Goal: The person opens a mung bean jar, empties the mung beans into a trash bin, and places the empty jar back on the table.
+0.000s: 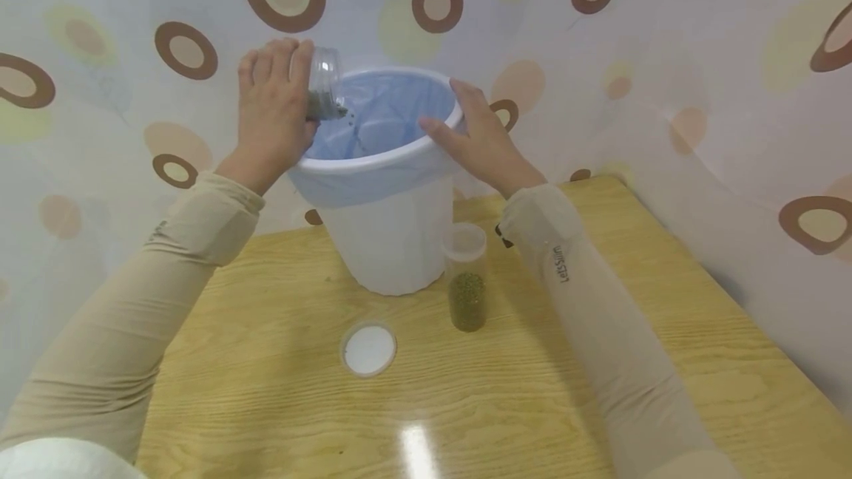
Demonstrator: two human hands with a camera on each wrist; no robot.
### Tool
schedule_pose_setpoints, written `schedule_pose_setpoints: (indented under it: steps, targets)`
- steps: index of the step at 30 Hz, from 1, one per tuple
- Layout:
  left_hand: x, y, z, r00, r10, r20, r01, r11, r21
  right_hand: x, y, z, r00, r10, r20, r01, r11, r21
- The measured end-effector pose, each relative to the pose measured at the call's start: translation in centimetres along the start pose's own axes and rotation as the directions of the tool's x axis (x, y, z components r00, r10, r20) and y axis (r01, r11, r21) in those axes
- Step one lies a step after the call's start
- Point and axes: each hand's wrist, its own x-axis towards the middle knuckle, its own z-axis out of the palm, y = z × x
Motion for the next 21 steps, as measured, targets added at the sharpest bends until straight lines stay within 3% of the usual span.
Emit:
schedule_pose_setpoints:
  steps: [21]
  targets:
    - [-0.03,0.06,-0.05,1.000,0.010,-0.002,-0.010,1.000,0.019,-0.07,-0.10,-0.08,1.000,0.004,0.002,-0.004,1.000,-0.008]
